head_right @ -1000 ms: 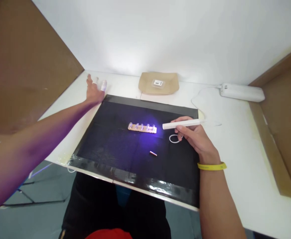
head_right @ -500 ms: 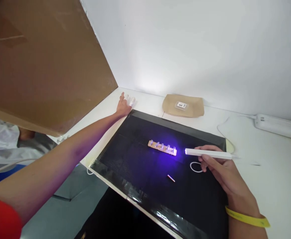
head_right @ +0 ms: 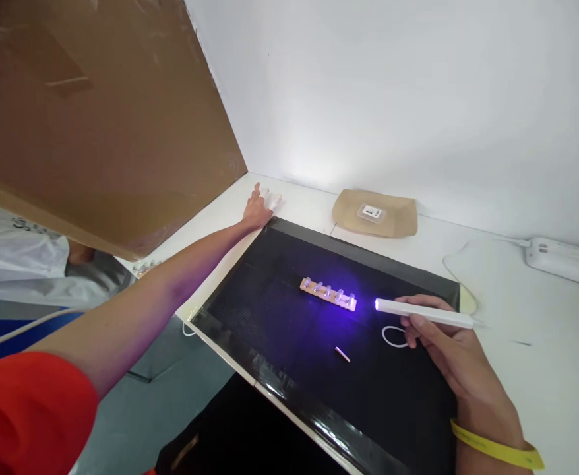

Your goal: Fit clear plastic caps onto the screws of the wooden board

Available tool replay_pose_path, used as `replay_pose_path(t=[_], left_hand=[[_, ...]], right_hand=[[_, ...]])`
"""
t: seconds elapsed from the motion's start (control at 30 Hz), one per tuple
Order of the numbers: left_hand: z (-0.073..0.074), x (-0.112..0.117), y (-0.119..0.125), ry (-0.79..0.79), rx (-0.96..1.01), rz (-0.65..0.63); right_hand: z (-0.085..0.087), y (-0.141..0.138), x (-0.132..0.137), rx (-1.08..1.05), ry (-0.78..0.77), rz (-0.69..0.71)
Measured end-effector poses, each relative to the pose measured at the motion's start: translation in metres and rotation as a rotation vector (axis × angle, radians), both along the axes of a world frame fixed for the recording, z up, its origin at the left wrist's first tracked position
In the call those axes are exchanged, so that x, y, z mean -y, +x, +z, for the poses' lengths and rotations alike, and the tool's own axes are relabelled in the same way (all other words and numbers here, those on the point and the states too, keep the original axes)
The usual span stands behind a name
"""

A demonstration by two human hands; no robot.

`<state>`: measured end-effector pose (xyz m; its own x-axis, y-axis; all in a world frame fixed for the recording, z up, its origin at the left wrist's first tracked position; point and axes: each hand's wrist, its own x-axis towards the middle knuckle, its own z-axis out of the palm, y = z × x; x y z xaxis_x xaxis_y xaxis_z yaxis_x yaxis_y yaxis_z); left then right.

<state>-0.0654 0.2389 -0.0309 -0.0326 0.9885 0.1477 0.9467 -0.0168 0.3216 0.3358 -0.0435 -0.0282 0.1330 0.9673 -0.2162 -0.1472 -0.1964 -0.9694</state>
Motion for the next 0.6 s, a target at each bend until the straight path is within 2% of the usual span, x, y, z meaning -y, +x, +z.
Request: replay_pose_path(t=[0.37,0.6], left_hand=[[-0.001,-0.003,-0.004,0.048,-0.022,0.007],[0.004,0.014,0.001,0.042,-0.062,-0.008]], right_hand=[[0.008,-0.005,-0.001,-0.003,0.013,0.004],[0.005,-0.003,0.002,0.009,0.041,0.018]])
